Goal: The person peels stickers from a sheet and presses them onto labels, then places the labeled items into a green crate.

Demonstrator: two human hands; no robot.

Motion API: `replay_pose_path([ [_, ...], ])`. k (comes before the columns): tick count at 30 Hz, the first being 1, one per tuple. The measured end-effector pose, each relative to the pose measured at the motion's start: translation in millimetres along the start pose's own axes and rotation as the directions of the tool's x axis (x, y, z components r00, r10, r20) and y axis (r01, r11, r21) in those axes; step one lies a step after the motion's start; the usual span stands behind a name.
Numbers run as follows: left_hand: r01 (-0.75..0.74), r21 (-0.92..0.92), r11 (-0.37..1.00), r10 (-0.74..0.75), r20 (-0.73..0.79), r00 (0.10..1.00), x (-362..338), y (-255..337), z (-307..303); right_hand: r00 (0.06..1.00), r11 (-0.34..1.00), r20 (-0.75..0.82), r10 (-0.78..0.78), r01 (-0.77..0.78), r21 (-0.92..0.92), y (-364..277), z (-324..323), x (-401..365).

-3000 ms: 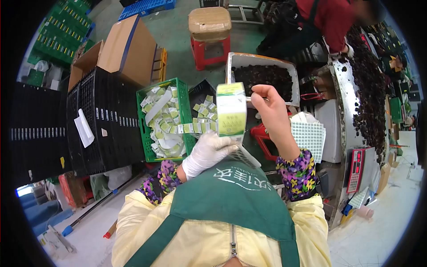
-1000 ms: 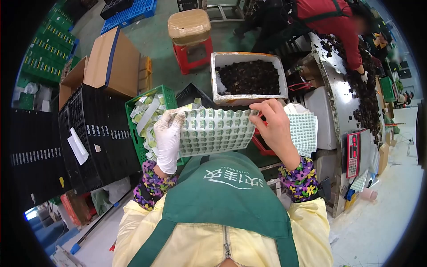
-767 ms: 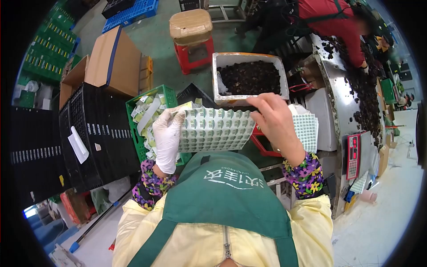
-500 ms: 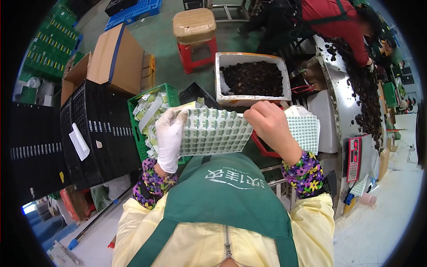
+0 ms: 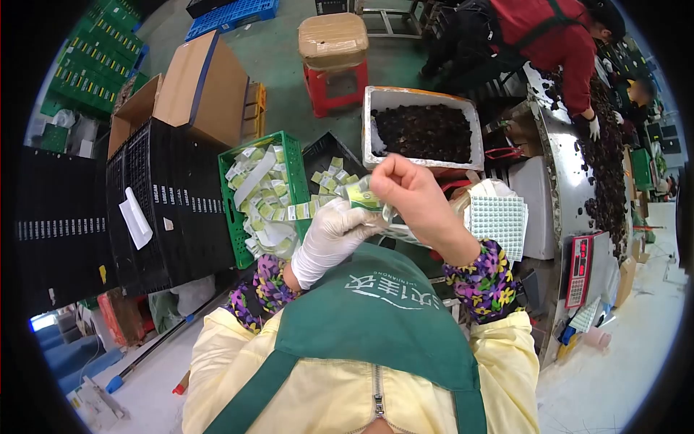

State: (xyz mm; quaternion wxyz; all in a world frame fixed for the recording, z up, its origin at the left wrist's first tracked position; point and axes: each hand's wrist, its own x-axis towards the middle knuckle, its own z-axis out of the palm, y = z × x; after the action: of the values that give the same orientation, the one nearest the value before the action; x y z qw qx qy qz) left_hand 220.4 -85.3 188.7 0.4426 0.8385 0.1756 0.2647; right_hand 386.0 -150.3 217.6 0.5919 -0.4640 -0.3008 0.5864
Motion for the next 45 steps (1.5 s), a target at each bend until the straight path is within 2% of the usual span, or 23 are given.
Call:
replay_pose_path([
  [2,-0.052,-0.152,0.987,0.063,0.067,0.996,-0.4,-3.4,2.9,0.988,0.997,-0.133,-0.075,0.071,-0.03,-1.0,-4.9,13.7],
  [4,-0.033,-0.127,0.991,0.051,0.136,0.989,-6.1,-7.9,4.1,0.956,0.978,-0.246,-0.158,0.186,0.093,-12.0,-13.9,31.5],
  [6,0.026,-0.134,0.991,0.004,0.22,0.975,-18.2,-15.4,10.4,0.939,0.966,-0.304,-0.163,0.214,0.144,-16.1,-25.0,44.3],
  [7,0.07,-0.214,0.974,-0.029,0.189,0.982,-21.6,-16.5,15.0,0.939,0.966,-0.301,-0.164,0.214,0.144,-18.1,-26.9,42.1],
  [8,0.07,-0.212,0.975,-0.031,0.185,0.982,-23.5,-18.8,14.2,0.944,0.99,-0.312,-0.111,0.134,0.053,-20.2,-27.5,37.3],
  [9,0.061,-0.108,0.992,-0.049,0.114,0.992,-21.9,-15.1,11.0,0.944,0.998,-0.324,-0.057,0.048,-0.038,-20.1,-25.9,32.5],
  [10,0.061,-0.002,0.998,-0.061,0.038,0.997,-20.3,-11.2,7.6,0.94,0.991,-0.32,-0.115,0.087,-0.101,-11.9,-23.6,26.6],
  [13,0.015,0.055,0.998,-0.014,-0.014,1.0,-15.3,-10.4,0.1,0.957,0.958,-0.267,-0.111,0.032,-0.284,-2.4,-13.7,-1.0],
  [18,-0.076,0.159,0.984,0.09,-0.076,0.993,-11.2,-13.0,1.4,0.971,0.938,-0.226,-0.074,-0.01,-0.347,25.8,-6.9,-19.2],
  [22,-0.096,0.182,0.979,0.1,-0.013,0.995,-10.6,-6.6,1.5,0.966,0.879,-0.246,-0.079,-0.049,-0.475,23.1,-0.8,-20.3],
  [24,-0.148,0.234,0.961,0.161,-0.038,0.986,-12.4,-9.2,4.2,0.955,0.564,-0.276,-0.111,-0.168,-0.809,7.3,4.3,-22.4],
  [25,-0.151,0.234,0.96,0.164,-0.036,0.986,-12.9,-9.1,2.9,0.954,0.564,-0.277,-0.114,-0.167,-0.808,12.1,-1.2,-19.7],
  [27,-0.197,0.265,0.944,0.206,-0.009,0.978,-12.3,-8.0,0.8,0.972,0.895,-0.232,0.03,-0.13,-0.427,24.9,-18.0,-12.2],
  [28,-0.197,0.265,0.944,0.206,-0.009,0.978,-10.6,-5.6,1.2,0.972,0.895,-0.233,0.031,-0.131,-0.427,26.7,-20.9,-11.5],
  [30,-0.239,0.178,0.955,0.242,0.006,0.97,-6.1,-0.2,2.2,0.991,0.947,-0.004,0.131,-0.126,-0.295,26.3,-23.0,-10.1],
  [32,-0.2,0.146,0.969,0.189,0.085,0.978,-10.8,-1.5,4.1,0.996,0.987,-0.083,0.016,-0.029,-0.157,19.7,-19.0,-1.4],
  [34,-0.156,0.121,0.98,0.136,0.16,0.978,-18.5,-6.6,9.9,0.985,0.999,-0.173,0.009,-0.014,-0.03,4.4,-20.9,7.3],
  [36,-0.023,-0.053,0.998,0.033,0.192,0.981,-25.8,-14.5,18.3,0.978,0.998,-0.206,-0.042,0.032,-0.051,3.7,-26.6,10.1],
  [38,0.042,-0.102,0.994,-0.022,0.185,0.983,-29.2,-18.3,20.4,0.922,0.996,-0.388,0.009,-0.042,-0.076,3.5,-27.9,6.1],
  [39,0.098,-0.128,0.987,-0.079,0.141,0.987,-26.1,-12.8,16.1,0.925,0.996,-0.381,0.014,-0.047,-0.077,7.1,-25.2,3.0],
  [41,0.187,-0.142,0.972,-0.178,0.072,0.981,-21.3,-3.8,8.5,0.936,0.972,-0.328,-0.13,0.055,-0.229,20.3,-18.3,-9.3],
  [42,0.191,-0.142,0.971,-0.183,0.068,0.981,-19.0,-2.9,6.1,0.934,0.947,-0.295,-0.202,0.11,-0.301,24.6,-15.3,-16.2],
  [45,0.139,-0.061,0.988,-0.137,0.038,0.99,-16.3,-7.0,4.5,0.949,0.918,-0.253,-0.187,0.078,-0.388,25.9,-1.3,-29.7],
])
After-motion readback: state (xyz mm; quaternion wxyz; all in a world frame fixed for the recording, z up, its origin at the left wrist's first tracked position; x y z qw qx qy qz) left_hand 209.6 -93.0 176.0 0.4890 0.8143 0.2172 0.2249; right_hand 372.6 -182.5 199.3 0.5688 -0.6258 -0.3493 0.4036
